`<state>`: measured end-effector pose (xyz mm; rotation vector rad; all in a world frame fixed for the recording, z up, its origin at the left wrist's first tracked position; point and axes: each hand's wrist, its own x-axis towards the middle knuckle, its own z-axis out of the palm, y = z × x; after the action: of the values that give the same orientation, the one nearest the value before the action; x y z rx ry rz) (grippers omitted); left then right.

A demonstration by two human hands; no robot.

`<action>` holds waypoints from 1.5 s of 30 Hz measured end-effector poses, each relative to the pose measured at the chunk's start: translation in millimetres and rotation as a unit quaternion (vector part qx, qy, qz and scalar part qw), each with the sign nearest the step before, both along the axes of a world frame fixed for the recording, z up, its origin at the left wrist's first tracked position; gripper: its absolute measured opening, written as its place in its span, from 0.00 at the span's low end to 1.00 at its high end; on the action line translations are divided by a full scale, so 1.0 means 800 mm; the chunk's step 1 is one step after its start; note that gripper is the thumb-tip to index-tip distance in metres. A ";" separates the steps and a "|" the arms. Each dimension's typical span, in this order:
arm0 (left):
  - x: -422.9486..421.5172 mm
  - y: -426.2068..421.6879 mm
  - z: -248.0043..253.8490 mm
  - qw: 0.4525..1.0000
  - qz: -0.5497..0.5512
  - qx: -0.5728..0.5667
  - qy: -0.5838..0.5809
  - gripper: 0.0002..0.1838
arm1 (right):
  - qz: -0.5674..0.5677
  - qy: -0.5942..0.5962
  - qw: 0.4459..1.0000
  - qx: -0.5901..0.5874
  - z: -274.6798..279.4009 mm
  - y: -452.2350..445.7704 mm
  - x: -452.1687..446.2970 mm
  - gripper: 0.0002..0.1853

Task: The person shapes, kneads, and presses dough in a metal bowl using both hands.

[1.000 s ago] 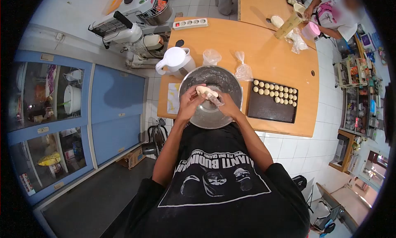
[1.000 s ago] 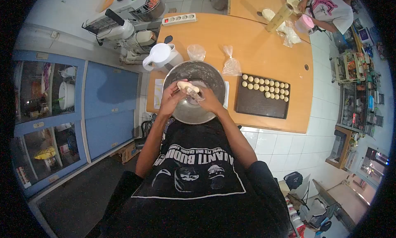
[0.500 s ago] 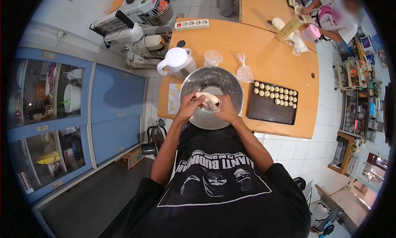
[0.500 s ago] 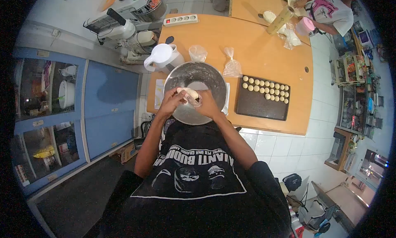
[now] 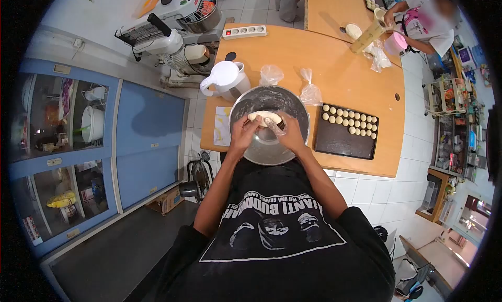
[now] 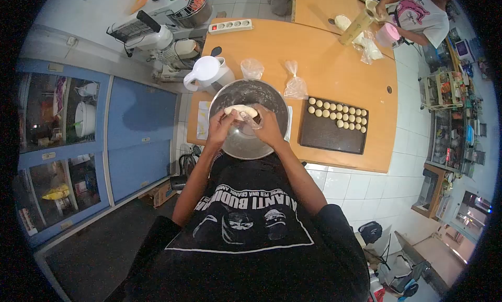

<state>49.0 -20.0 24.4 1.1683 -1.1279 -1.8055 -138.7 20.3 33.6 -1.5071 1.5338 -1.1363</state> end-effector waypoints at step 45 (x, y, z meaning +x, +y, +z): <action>0.003 0.013 0.013 0.988 0.028 -0.116 -0.094 0.12 | -0.182 -0.540 0.785 0.243 -0.029 -0.004 -0.004 0.18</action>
<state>51.4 -9.9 34.6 1.2359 -1.3588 -1.5002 -141.7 17.1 10.6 -0.0626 1.1077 -1.3104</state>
